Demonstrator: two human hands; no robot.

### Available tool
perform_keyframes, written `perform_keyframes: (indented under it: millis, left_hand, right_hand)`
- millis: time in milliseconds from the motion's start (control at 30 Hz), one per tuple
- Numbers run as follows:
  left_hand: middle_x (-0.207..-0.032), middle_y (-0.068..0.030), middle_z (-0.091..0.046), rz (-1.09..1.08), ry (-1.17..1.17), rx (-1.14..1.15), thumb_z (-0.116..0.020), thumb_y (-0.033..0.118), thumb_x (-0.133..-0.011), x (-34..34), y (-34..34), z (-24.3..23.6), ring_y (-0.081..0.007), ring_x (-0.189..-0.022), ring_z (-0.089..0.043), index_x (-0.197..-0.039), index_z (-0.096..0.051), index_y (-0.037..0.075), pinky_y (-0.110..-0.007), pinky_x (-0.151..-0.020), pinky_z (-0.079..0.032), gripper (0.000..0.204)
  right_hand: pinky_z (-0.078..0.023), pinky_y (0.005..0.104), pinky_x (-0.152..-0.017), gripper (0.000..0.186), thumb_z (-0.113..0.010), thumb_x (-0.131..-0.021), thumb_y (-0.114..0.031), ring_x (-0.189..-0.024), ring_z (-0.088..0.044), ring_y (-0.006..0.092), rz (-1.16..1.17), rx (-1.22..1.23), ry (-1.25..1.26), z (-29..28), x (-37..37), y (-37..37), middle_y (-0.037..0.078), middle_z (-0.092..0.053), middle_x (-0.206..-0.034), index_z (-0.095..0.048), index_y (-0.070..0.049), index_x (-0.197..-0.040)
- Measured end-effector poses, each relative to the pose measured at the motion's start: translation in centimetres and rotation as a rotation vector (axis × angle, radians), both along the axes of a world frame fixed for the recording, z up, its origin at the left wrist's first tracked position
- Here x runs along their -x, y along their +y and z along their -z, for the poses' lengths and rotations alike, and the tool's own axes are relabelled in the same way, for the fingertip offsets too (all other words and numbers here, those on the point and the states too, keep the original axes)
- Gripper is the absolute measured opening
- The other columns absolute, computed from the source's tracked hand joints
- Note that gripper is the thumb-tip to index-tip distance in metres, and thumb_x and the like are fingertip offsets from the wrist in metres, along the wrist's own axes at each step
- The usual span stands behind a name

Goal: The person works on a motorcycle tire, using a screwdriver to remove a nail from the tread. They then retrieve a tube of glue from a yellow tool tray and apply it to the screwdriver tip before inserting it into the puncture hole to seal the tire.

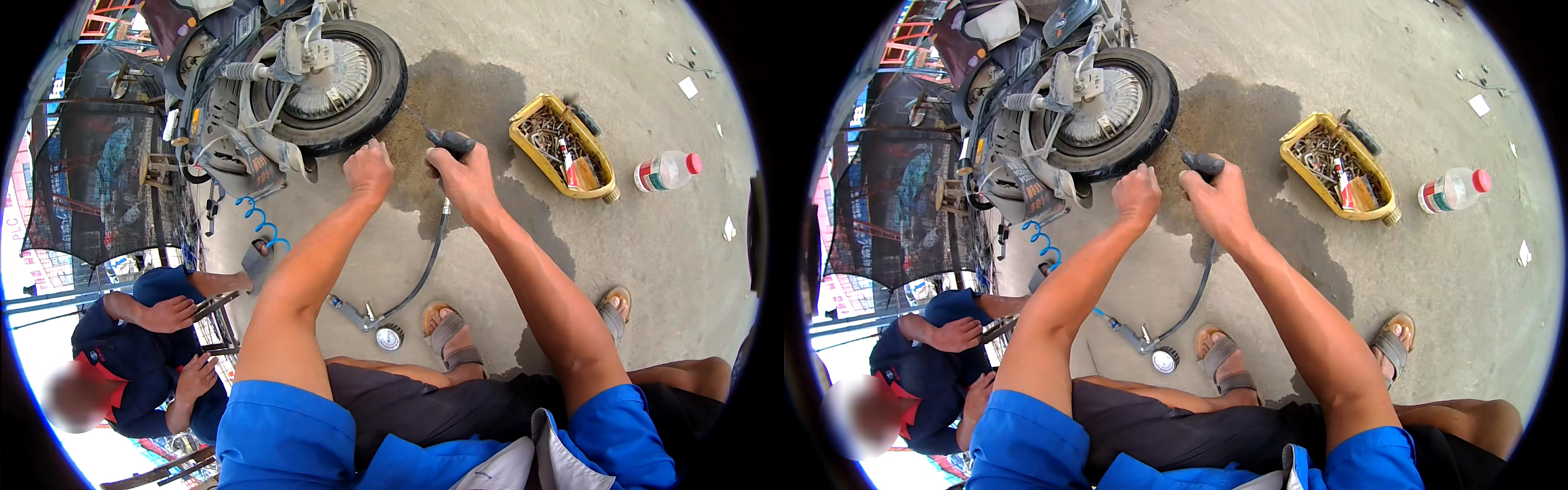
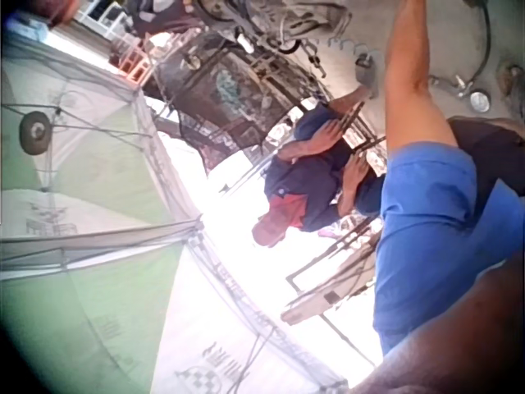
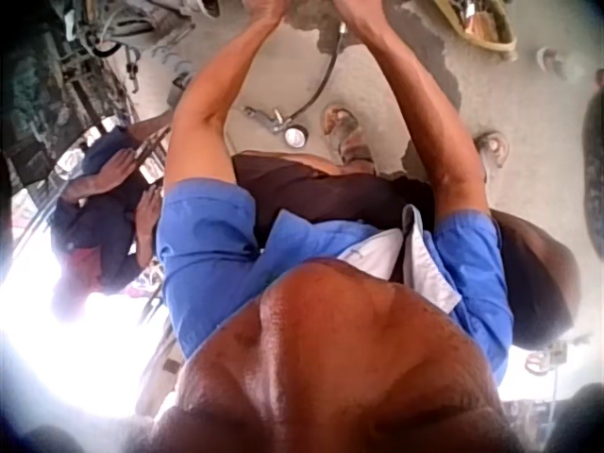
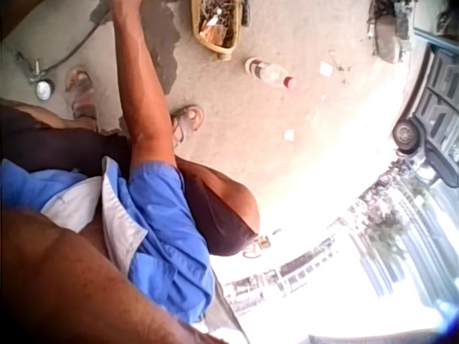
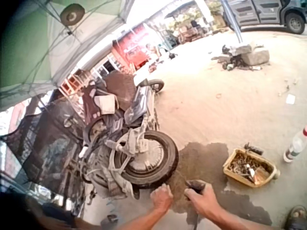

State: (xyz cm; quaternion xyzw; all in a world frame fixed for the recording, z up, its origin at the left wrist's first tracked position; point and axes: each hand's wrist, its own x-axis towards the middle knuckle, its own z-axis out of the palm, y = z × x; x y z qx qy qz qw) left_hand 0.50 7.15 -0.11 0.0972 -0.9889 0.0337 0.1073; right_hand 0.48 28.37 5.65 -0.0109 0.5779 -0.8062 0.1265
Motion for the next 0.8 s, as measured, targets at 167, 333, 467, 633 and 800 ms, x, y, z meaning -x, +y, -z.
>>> perform_keyframes:
  millis: [167, 333, 467, 633, 800]
  left_hand:
    - [-0.074, -0.0193, -0.069, 0.033, -0.002, 0.032, -0.055, 0.026, -0.097, -0.1, -0.7, 0.4, -0.0406, -0.072, -0.069, -0.081, -0.064, 0.004, -0.052, -0.065, -0.055, 0.029]
    - [-0.070, -0.0220, -0.067, -0.121, 0.122, -0.237, -0.057, 0.026, -0.095, 0.4, 1.5, -0.2, -0.0396, -0.067, -0.067, -0.068, -0.063, 0.001, -0.050, -0.061, -0.050, 0.038]
    - [-0.059, -0.0111, -0.062, -0.290, 0.253, -0.660, -0.060, 0.021, -0.092, 1.0, 0.9, 0.5, -0.0256, -0.055, -0.059, -0.060, -0.061, -0.001, -0.043, -0.056, -0.043, 0.040]
    - [-0.057, -0.0069, -0.057, -0.251, 0.054, -1.191, -0.061, 0.018, -0.090, 0.1, 4.9, -0.3, -0.0182, -0.054, -0.052, -0.059, -0.059, -0.001, -0.039, -0.056, -0.041, 0.036]
    - [-0.061, -0.0201, -0.061, 0.227, -0.027, -0.944, -0.056, 0.016, -0.090, -4.0, 13.3, 3.4, -0.0281, -0.054, -0.058, -0.063, -0.058, -0.003, -0.045, -0.056, -0.042, 0.033]
  right_hand:
    - [-0.042, 0.0293, -0.057, 0.013, -0.061, -0.083, -0.010, -0.062, -0.051, 0.0090, -0.013, 0.007, 0.013, 1.3, 0.2, -0.2, 0.000, -0.056, -0.065, -0.057, 0.001, -0.077]
    - [-0.041, 0.0290, -0.056, 0.013, -0.061, -0.083, -0.010, -0.061, -0.050, 0.0090, -0.026, -0.017, -0.048, 1.1, -0.1, 1.1, 0.000, -0.056, -0.065, -0.057, 0.000, -0.076]
    - [-0.041, 0.0285, -0.056, 0.013, -0.061, -0.083, -0.009, -0.061, -0.051, 0.0089, -0.018, -0.043, -0.060, 1.1, -0.4, 1.7, 0.000, -0.056, -0.065, -0.057, 0.000, -0.074]
    - [-0.041, 0.0284, -0.056, 0.012, -0.060, -0.083, -0.009, -0.063, -0.052, 0.0086, 0.011, -0.002, -0.091, 1.8, 0.2, 3.2, 0.000, -0.058, -0.066, -0.059, 0.001, -0.076]
    - [-0.041, 0.0280, -0.056, 0.011, -0.059, -0.084, -0.008, -0.064, -0.049, 0.0075, 0.015, -0.025, -0.102, 1.2, 0.8, 3.1, -0.001, -0.054, -0.067, -0.061, 0.003, -0.081]
